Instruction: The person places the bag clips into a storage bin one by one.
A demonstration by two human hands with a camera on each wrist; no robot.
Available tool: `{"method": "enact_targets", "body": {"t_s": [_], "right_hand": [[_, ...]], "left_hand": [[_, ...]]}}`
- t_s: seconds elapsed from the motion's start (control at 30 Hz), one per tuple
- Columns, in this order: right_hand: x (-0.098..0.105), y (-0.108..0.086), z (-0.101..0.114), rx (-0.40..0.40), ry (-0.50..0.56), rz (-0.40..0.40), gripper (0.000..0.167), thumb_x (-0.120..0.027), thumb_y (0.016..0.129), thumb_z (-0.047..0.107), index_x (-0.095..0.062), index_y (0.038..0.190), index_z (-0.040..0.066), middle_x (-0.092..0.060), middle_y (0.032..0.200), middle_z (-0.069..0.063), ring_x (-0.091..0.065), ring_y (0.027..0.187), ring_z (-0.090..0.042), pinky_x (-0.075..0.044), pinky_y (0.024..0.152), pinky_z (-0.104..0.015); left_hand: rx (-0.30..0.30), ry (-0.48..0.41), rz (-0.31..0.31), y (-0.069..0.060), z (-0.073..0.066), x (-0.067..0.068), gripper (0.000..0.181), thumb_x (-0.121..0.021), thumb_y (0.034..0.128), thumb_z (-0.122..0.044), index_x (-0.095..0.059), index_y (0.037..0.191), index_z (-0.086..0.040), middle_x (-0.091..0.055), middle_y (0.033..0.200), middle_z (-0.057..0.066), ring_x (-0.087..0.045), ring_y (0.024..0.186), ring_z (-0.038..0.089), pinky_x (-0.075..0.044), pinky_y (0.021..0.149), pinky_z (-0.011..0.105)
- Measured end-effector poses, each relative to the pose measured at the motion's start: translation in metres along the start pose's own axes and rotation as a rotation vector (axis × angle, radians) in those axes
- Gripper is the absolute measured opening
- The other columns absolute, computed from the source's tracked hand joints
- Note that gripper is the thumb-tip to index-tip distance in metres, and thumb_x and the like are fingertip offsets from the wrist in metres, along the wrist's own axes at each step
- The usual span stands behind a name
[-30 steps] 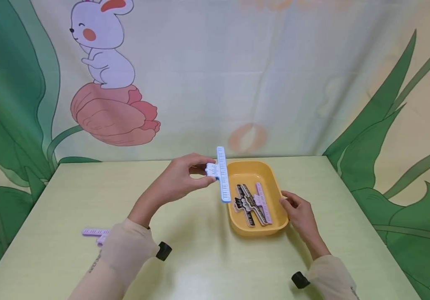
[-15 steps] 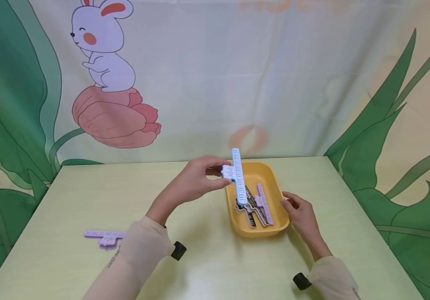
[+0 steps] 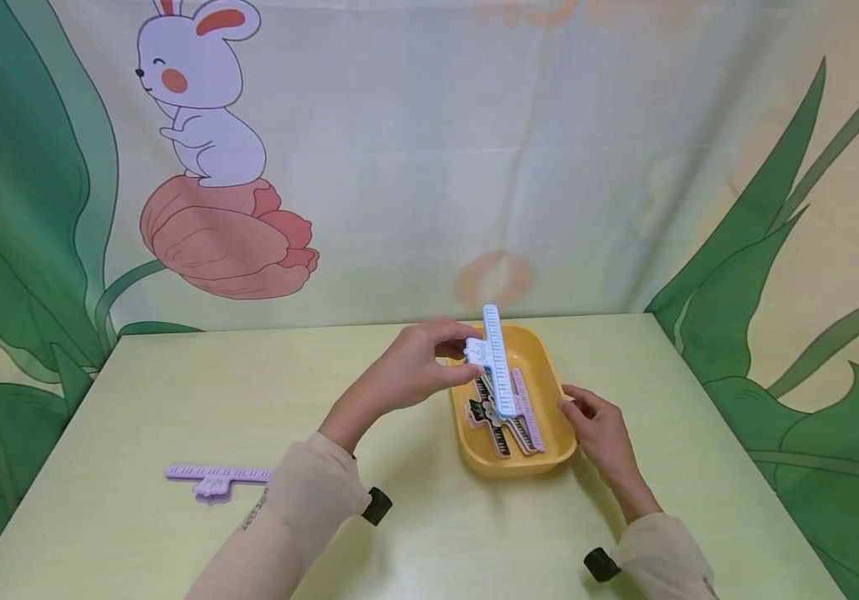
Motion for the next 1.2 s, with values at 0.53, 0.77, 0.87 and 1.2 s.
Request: {"method": "enact_targets", "body": {"t_s": [0.53, 0.77, 0.87, 1.2], "right_hand": [[0.004, -0.001, -0.002, 0.022, 0.016, -0.019, 0.040, -0.060, 0.106, 0.019, -0.061, 0.140, -0.002, -0.063, 0.111, -0.018, -0.055, 0.093, -0.022, -0.050, 0.066, -0.017], [0.005, -0.002, 0.000, 0.063, 0.038, -0.028, 0.041, -0.059, 0.107, 0.023, -0.062, 0.139, -0.003, -0.064, 0.135, -0.022, -0.062, 0.112, -0.026, -0.051, 0.080, -0.012], [0.004, -0.001, 0.000, 0.066, 0.034, -0.024, 0.040, -0.058, 0.108, 0.022, -0.062, 0.139, -0.003, -0.064, 0.135, -0.022, -0.062, 0.112, -0.027, -0.051, 0.079, -0.012], [0.001, -0.001, -0.001, 0.018, 0.050, 0.014, 0.039, -0.057, 0.108, 0.019, -0.061, 0.140, -0.003, -0.063, 0.135, -0.023, -0.063, 0.105, -0.027, -0.055, 0.077, -0.020]], "left_hand": [[-0.025, 0.006, 0.000, 0.013, 0.004, -0.015, 0.040, -0.079, 0.0916, -0.012, -0.069, 0.128, 0.000, -0.069, 0.119, 0.009, -0.067, 0.107, 0.020, -0.054, 0.097, 0.027], [-0.018, -0.018, -0.003, 0.018, 0.010, -0.022, 0.039, -0.079, 0.0915, -0.010, -0.069, 0.127, 0.001, -0.069, 0.118, 0.010, -0.067, 0.107, 0.022, -0.053, 0.101, 0.042], [-0.011, -0.019, -0.011, 0.020, 0.012, -0.024, 0.038, -0.079, 0.0915, -0.011, -0.069, 0.127, 0.001, -0.068, 0.118, 0.009, -0.068, 0.107, 0.022, -0.054, 0.100, 0.039], [0.000, -0.004, 0.017, 0.025, 0.013, -0.037, 0.035, -0.079, 0.0916, -0.010, -0.070, 0.124, -0.001, -0.068, 0.118, 0.008, -0.067, 0.106, 0.020, -0.054, 0.099, 0.033]]}}
Point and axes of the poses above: each hand's wrist, its own y-axis towards the middle knuckle, its own x-axis out of the back of the hand, z = x × y, the point moved 7 cm from there along y, towards the middle knuckle
